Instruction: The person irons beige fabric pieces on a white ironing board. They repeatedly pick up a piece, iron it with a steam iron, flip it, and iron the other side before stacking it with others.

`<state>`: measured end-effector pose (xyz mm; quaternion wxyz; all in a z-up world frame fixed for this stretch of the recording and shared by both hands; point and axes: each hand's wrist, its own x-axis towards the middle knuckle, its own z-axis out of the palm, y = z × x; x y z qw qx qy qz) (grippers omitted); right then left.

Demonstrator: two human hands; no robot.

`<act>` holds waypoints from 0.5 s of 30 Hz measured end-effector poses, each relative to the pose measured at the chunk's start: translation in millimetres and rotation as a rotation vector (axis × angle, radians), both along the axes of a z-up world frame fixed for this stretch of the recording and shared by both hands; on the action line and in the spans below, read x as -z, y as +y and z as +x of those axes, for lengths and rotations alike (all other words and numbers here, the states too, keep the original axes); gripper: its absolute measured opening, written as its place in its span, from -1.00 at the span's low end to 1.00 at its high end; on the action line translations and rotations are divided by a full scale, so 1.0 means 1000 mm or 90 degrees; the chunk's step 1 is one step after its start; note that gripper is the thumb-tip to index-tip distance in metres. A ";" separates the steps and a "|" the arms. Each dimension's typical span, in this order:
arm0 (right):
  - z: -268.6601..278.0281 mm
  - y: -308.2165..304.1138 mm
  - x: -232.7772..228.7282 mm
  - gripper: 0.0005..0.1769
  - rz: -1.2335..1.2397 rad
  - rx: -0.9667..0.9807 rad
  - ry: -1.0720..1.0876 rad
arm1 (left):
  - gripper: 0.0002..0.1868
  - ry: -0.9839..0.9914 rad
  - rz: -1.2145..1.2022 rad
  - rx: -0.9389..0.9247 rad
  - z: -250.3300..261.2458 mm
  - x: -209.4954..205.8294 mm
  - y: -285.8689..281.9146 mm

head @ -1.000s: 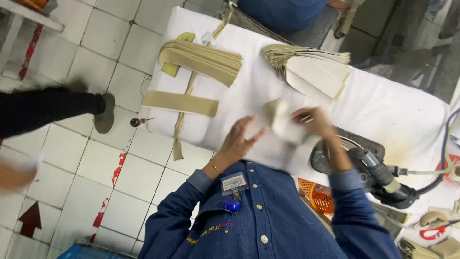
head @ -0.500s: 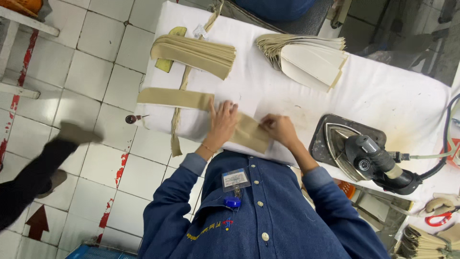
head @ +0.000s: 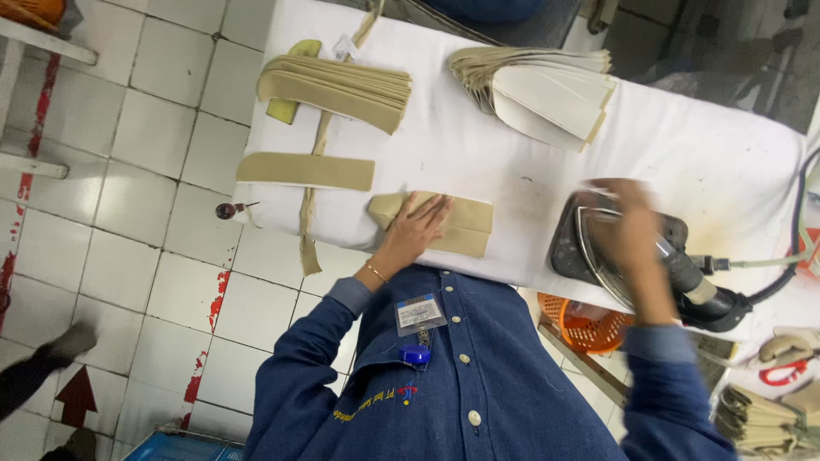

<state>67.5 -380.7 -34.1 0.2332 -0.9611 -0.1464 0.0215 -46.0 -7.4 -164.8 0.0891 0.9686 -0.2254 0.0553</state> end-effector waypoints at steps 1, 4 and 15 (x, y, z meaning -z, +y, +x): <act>-0.005 -0.026 -0.008 -0.49 -0.003 0.005 0.002 | -0.17 0.002 -0.003 0.005 0.002 -0.003 0.001; -0.015 -0.082 -0.019 -0.37 -0.166 -0.035 -0.030 | -0.27 -0.036 0.079 0.044 0.011 -0.008 0.009; -0.029 0.003 -0.045 -0.28 -0.237 -0.184 0.255 | -0.19 0.020 -0.083 0.069 0.030 0.007 -0.008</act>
